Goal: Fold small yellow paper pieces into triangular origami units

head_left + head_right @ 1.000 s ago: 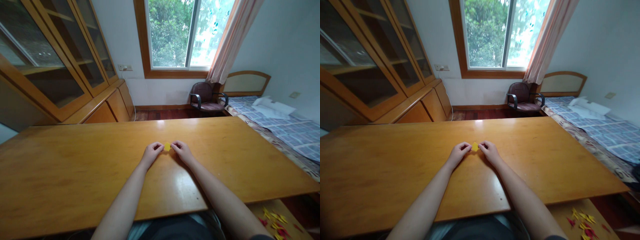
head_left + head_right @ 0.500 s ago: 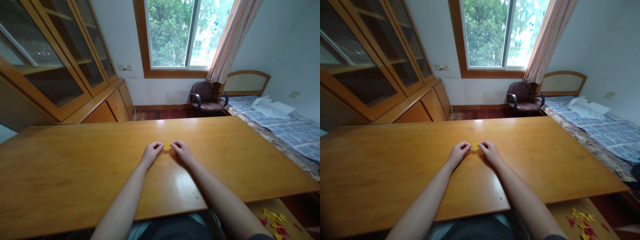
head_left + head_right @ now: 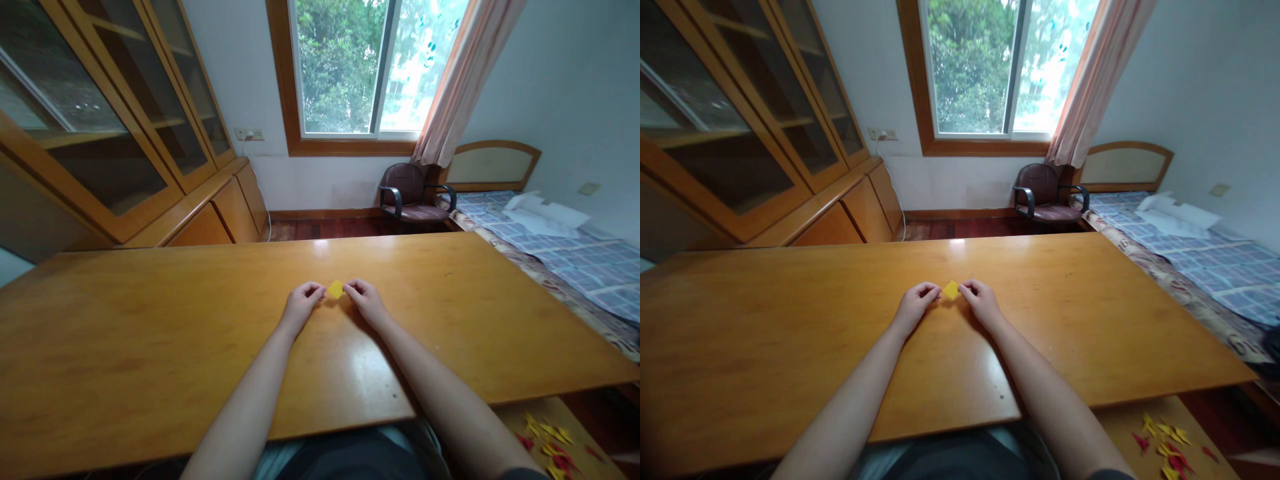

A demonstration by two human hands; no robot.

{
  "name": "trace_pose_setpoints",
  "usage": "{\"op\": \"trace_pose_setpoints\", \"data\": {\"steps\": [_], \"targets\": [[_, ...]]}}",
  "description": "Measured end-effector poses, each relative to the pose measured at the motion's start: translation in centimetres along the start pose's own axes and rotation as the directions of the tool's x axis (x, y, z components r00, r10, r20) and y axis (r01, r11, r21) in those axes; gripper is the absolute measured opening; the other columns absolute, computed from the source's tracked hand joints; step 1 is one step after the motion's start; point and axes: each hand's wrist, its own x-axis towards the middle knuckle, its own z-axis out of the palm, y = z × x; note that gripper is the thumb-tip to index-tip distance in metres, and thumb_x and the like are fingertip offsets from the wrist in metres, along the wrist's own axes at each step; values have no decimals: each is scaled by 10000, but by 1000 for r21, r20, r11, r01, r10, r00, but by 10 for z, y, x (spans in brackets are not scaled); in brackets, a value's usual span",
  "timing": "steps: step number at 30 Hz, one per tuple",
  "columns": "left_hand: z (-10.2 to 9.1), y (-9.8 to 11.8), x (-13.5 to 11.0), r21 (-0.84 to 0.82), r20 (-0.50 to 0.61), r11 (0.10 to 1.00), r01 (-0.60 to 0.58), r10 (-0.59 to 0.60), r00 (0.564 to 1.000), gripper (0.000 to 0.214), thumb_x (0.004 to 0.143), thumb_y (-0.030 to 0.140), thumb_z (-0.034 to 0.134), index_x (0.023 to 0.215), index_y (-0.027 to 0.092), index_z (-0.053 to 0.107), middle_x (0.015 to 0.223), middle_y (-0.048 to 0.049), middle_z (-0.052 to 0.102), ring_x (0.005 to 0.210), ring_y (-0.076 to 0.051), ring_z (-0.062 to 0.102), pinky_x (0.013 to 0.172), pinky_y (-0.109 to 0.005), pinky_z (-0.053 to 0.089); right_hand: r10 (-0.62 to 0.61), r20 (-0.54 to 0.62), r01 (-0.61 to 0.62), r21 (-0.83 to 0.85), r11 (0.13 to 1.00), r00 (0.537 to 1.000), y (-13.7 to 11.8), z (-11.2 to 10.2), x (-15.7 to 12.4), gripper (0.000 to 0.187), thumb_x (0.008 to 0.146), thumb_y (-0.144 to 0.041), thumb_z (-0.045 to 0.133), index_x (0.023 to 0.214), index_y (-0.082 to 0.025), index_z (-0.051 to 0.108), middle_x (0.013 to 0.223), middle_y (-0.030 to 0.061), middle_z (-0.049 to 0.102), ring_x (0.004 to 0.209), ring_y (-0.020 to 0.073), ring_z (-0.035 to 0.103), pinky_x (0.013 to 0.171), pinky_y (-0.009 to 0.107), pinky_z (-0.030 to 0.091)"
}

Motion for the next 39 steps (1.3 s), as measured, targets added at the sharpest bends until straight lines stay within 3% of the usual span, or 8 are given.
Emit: {"op": "trace_pose_setpoints", "data": {"steps": [7, 10, 15, 27, 39], "targets": [[2, 6, -2, -24, -39, 999, -27, 26, 999, 271, 819, 427, 609, 846, 164, 669, 815, -35, 687, 768, -164, 630, 741, -258, 492, 21, 1, -21, 33, 999, 1000, 2, 1, 0, 283, 847, -425, 598, 798, -161, 684, 678, -3, 613, 628, 135, 518, 593, 243, 385], [4, 7, -3, 36, 28, 997, -63, 62, 998, 281, 803, 429, 643, 900, 168, 685, 859, -40, 694, 783, -167, 628, 741, -255, 486, 25, 37, -26, 33, 999, 999, 0, 1, -1, 296, 849, -434, 595, 819, -160, 703, 658, -5, 610, 607, 131, 513, 580, 243, 388], [3, 7, -4, 128, 135, 986, -102, 84, 987, 286, 823, 441, 622, 812, 168, 706, 788, -31, 691, 760, -175, 620, 731, -257, 465, 6, 82, -7, 5, 1000, 997, -4, 1, -1, 301, 854, -432, 595, 814, -163, 723, 659, 3, 626, 615, 136, 535, 584, 243, 400], [-2, 6, -1, -38, 76, 999, -12, 15, 997, 270, 840, 395, 578, 727, 158, 644, 698, -1, 626, 713, -149, 580, 718, -247, 449, 9, 116, -9, 6, 1000, 993, -6, 0, -3, 303, 854, -438, 601, 817, -159, 713, 672, 3, 628, 616, 131, 545, 584, 233, 407], [-1, 2, -1, 18, 104, 999, -33, 31, 994, 271, 847, 402, 567, 748, 162, 642, 725, -11, 639, 733, -159, 590, 717, -242, 446, 5, 113, -6, 10, 1000, 994, -4, 1, -3, 255, 813, -401, 647, 860, -157, 703, 689, -1, 626, 626, 128, 539, 605, 243, 411]]}}
